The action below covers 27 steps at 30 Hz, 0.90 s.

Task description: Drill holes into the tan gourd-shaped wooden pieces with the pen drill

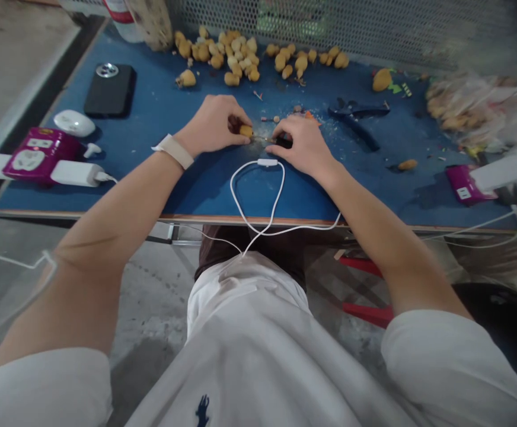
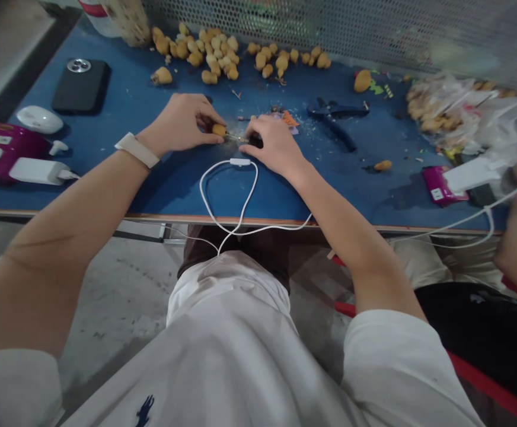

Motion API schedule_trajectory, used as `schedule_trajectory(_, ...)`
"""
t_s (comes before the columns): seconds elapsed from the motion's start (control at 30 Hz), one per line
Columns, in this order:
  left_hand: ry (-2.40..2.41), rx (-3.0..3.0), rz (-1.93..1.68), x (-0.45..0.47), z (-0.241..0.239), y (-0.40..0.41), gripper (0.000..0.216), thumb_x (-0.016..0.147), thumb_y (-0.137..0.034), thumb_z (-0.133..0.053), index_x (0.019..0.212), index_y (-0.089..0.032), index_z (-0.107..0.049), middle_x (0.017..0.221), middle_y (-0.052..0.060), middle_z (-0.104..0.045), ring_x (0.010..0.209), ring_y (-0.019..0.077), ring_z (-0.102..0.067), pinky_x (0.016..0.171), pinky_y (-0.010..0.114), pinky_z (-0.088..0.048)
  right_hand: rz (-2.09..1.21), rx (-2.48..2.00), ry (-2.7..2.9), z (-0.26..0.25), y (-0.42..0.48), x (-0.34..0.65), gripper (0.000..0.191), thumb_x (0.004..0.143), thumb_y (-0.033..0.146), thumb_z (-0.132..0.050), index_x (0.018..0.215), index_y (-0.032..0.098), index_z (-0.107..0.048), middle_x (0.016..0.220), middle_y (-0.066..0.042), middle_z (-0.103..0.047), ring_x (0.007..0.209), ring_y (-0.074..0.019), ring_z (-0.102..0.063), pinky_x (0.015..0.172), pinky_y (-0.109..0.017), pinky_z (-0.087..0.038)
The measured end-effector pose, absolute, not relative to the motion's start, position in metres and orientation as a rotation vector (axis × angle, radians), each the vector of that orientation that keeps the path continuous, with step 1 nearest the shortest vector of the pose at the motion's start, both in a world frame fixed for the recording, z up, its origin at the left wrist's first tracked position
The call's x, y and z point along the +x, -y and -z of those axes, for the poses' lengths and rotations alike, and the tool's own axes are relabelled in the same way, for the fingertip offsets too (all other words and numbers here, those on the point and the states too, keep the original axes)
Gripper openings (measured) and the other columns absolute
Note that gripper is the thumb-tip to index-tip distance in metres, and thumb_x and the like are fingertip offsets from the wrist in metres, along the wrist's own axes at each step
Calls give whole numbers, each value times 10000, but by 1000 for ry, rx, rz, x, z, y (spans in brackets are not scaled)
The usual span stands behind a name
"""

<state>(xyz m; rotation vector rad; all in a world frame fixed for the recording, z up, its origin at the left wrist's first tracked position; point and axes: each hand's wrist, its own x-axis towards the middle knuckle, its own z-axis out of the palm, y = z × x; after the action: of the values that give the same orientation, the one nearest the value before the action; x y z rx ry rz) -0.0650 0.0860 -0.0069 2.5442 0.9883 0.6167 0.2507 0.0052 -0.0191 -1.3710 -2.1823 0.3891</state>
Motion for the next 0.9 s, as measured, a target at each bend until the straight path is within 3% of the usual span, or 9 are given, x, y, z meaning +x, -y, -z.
schedule_trajectory(0.13, -920, 2536, -691, -66, 13, -90, 598, 1049, -944, -852, 1301, -414, -971, 1252, -25, -897, 999, 252, -670, 1075, 573, -716, -362, -1356, 2196, 21, -4, 248, 301, 1067, 588, -1029, 1130, 364, -837, 1285, -141, -869, 1330, -501, -813, 1268, -810, -678)
schedule_trajectory(0.27, -907, 2563, -667, -67, 14, -90, 635, 1087, -933, -817, 1366, -381, -961, 1241, 1, -918, 1073, 301, -708, 1104, 617, -689, -347, -1377, 2192, 21, -5, 248, 303, 1070, 585, -1019, 1139, 352, -836, 1282, -150, -862, 1330, -505, -813, 1267, -811, -678)
schedule_trajectory(0.4, -921, 2567, -711, -65, 10, -85, 611, 1069, -935, -838, 1278, -376, -965, 1207, 9, -920, 983, 271, -705, 1029, 586, -712, -355, -1389, 2196, 19, -4, 247, 314, 1079, 603, -1005, 1159, 348, -841, 1298, -154, -860, 1324, -504, -817, 1277, -815, -671)
schedule_trajectory(0.6, -979, 2531, -690, -64, 9, -85, 608, 1020, -971, -864, 1233, -411, -970, 1220, -18, -910, 974, 257, -709, 1036, 559, -714, -363, -1398, 2204, 17, -2, 246, 368, 1062, 656, -1018, 1194, 361, -842, 1322, -160, -864, 1388, -533, -803, 1293, -841, -660)
schedule_trajectory(0.77, -890, 2541, -696, -67, 9, -87, 683, 1053, -1009, -816, 1325, -402, -968, 1127, -26, -907, 1051, 282, -673, 1070, 570, -681, -358, -1387, 2213, 17, -2, 246, 366, 1072, 709, -985, 1154, 383, -840, 1262, -148, -867, 1332, -533, -819, 1284, -868, -665)
schedule_trajectory(0.9, -955, 2543, -665, -65, 6, -83, 640, 1019, -964, -821, 1305, -416, -986, 1136, -1, -903, 1052, 308, -742, 1073, 589, -684, -353, -1378, 2188, 16, -2, 245, 443, 1053, 798, -976, 1197, 401, -846, 1247, -146, -875, 1345, -537, -804, 1274, -861, -675)
